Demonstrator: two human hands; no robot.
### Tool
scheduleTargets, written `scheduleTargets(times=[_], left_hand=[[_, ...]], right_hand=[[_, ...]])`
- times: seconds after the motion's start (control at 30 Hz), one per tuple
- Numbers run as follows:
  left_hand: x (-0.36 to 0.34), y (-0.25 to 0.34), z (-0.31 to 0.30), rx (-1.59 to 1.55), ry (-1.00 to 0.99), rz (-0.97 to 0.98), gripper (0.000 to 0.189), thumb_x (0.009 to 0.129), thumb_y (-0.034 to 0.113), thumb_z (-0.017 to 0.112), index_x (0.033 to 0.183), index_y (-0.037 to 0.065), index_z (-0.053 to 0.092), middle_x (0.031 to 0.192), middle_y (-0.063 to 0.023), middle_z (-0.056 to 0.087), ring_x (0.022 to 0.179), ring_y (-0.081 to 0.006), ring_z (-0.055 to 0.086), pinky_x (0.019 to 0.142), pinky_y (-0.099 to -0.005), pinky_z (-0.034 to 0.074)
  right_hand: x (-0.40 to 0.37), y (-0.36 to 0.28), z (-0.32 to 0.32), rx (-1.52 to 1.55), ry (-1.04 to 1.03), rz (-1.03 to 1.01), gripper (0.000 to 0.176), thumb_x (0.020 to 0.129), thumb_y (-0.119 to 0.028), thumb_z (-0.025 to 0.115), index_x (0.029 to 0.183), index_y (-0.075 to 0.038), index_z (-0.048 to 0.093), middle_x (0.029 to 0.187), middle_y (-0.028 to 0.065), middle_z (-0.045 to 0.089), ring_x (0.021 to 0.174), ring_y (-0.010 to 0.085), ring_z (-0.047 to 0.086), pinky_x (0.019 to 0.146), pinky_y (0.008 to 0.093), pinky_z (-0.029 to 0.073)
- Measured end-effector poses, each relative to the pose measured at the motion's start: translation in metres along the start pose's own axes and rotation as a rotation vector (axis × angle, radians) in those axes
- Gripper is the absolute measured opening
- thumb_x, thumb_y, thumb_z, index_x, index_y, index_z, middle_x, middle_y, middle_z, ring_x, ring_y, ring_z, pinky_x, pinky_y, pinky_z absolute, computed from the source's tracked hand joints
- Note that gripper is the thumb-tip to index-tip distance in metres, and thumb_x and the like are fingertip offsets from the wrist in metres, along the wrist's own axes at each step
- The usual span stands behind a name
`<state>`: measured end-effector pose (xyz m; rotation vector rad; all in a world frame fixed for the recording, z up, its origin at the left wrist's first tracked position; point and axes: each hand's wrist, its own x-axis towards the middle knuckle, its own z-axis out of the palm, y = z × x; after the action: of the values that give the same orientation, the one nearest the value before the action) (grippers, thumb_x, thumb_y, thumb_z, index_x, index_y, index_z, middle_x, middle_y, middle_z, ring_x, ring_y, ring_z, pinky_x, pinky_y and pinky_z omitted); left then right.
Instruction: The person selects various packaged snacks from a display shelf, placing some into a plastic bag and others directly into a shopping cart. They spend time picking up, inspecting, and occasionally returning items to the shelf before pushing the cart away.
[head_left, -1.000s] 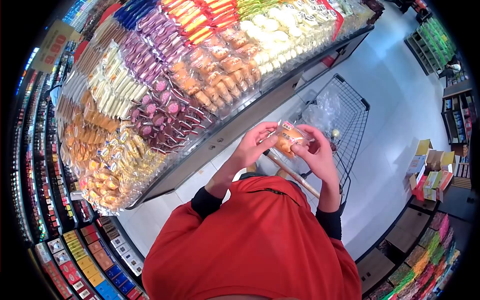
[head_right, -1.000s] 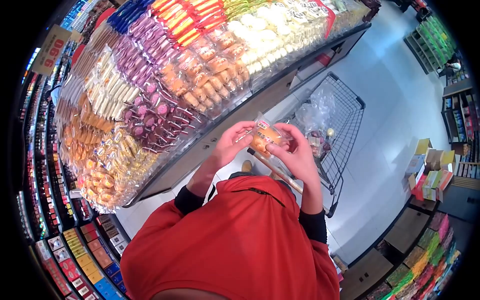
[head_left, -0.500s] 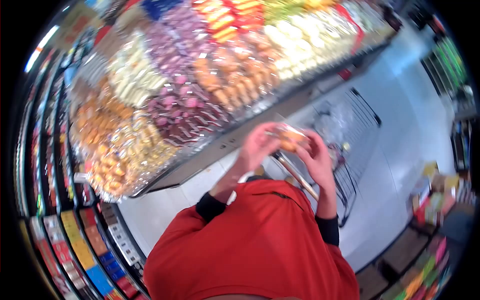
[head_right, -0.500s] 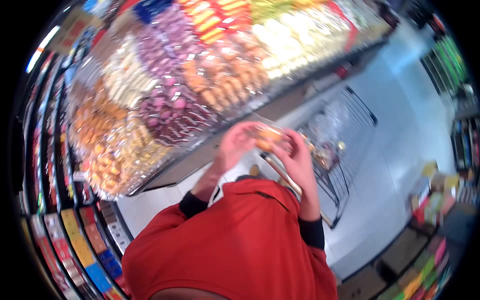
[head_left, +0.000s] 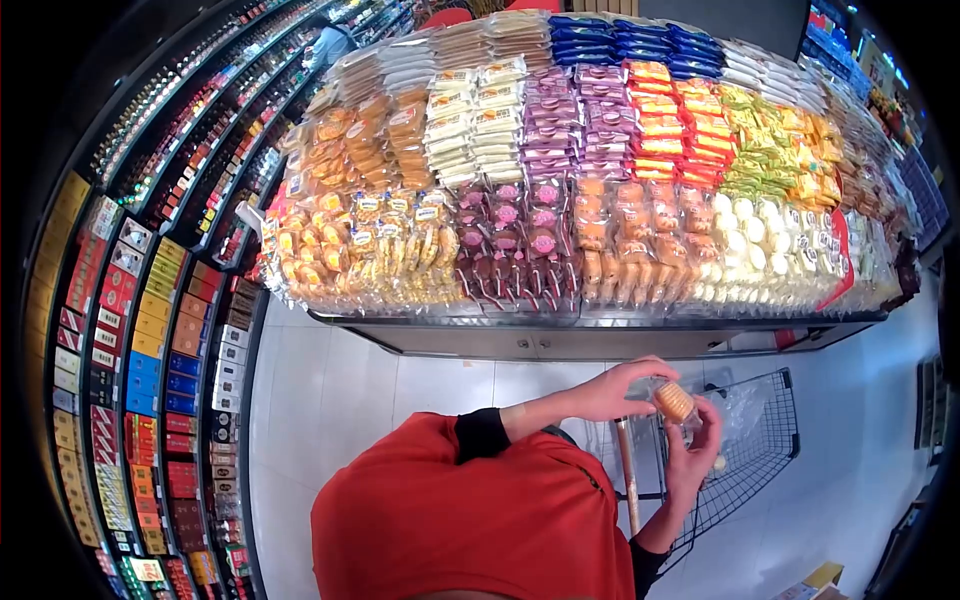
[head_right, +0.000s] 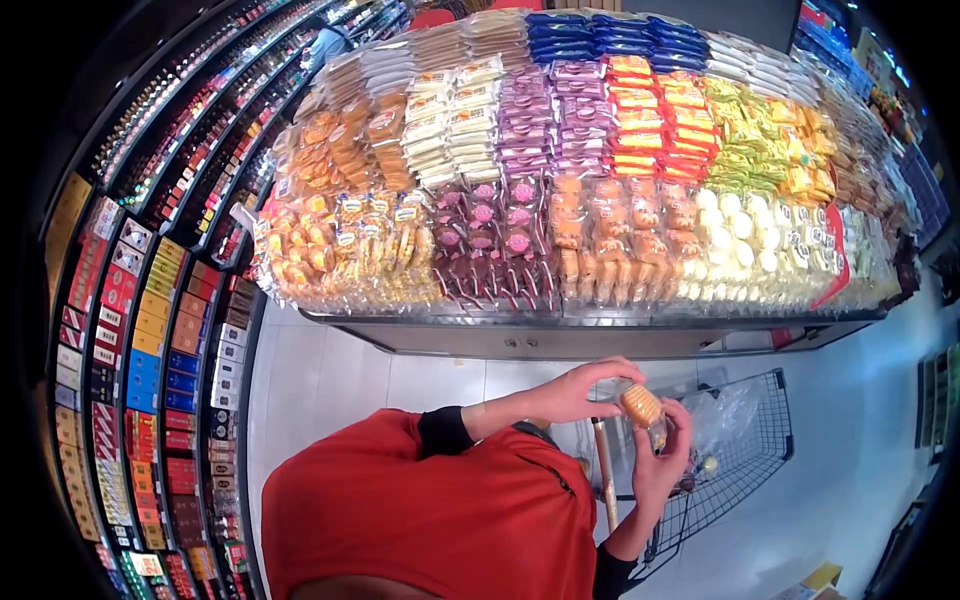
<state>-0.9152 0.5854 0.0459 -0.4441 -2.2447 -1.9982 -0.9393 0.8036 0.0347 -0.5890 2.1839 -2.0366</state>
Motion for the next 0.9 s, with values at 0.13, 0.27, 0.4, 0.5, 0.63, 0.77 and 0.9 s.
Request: scheduleTargets(times=[0.13,0.27,0.4,0.5,0.63,0.77,0.9], left_hand=[[-0.007,-0.003,-0.004,0.002,0.018,-0.020,0.052,0.076,-0.003,0.074,0.125,0.004,0.057,0.122,-0.0097,0.057,0.119,-0.0243,0.055,0.105,-0.0350,0.042],[-0.012,-0.012,-0.006,0.017,0.048,-0.007,0.048,0.078,0.001,0.075,0.124,0.004,0.058,0.118,-0.0082,0.060,0.115,-0.0233,0.058,0.102,-0.0350,0.044],[-0.012,-0.014,-0.002,-0.008,0.068,-0.166,0.043,0.086,0.008,0.075,0.125,0.003,0.057,0.115,-0.0063,0.062,0.108,-0.0179,0.060,0.097,-0.0332,0.047],[-0.013,-0.025,0.006,-0.146,0.032,-0.207,0.041,0.090,0.012,0.074,0.125,0.002,0.057,0.115,-0.0060,0.062,0.105,-0.0139,0.060,0.094,-0.0310,0.049],[-0.020,-0.047,0.024,-0.315,0.055,-0.387,0.039,0.091,0.017,0.073,0.123,0.001,0.057,0.112,-0.0068,0.062,0.096,-0.0109,0.061,0.085,-0.0280,0.051],[-0.022,-0.053,0.021,-0.055,-0.037,-0.457,0.035,0.093,0.016,0.071,0.121,0.000,0.058,0.107,-0.0071,0.063,0.093,-0.0115,0.061,0.082,-0.0272,0.051],[-0.017,-0.054,0.013,-0.244,-0.018,-0.306,0.032,0.093,0.009,0.069,0.122,0.001,0.057,0.115,-0.0078,0.061,0.102,-0.0113,0.059,0.087,-0.0278,0.051]], right_hand=[[0.002,0.003,0.004,-0.017,-0.055,-0.025,0.045,0.082,0.009,0.068,0.123,-0.004,0.054,0.132,0.0114,0.053,0.123,0.0232,0.054,0.106,0.0368,0.044],[-0.002,0.001,0.013,0.134,-0.024,0.114,0.046,0.088,0.004,0.068,0.131,-0.002,0.052,0.132,0.0117,0.054,0.120,0.0213,0.055,0.104,0.0346,0.044],[-0.008,0.016,0.014,0.288,0.048,0.158,0.044,0.092,-0.002,0.067,0.133,-0.001,0.051,0.126,0.0105,0.059,0.115,0.0186,0.057,0.101,0.0323,0.045],[-0.015,0.033,0.004,0.204,0.042,0.231,0.039,0.095,-0.006,0.065,0.131,0.000,0.053,0.118,0.0085,0.063,0.108,0.0158,0.060,0.095,0.0294,0.047],[-0.021,0.051,-0.002,0.147,0.056,0.287,0.032,0.099,-0.013,0.062,0.127,0.000,0.056,0.111,0.0056,0.065,0.099,0.0124,0.061,0.087,0.0263,0.048],[-0.037,0.074,-0.001,0.141,0.036,0.358,0.029,0.100,-0.016,0.061,0.125,-0.001,0.057,0.106,0.0046,0.065,0.096,0.0111,0.060,0.086,0.0264,0.048],[-0.046,0.082,-0.007,0.215,0.014,0.352,0.034,0.101,-0.019,0.060,0.129,-0.002,0.054,0.111,0.0062,0.065,0.098,0.0149,0.062,0.091,0.0290,0.047]])
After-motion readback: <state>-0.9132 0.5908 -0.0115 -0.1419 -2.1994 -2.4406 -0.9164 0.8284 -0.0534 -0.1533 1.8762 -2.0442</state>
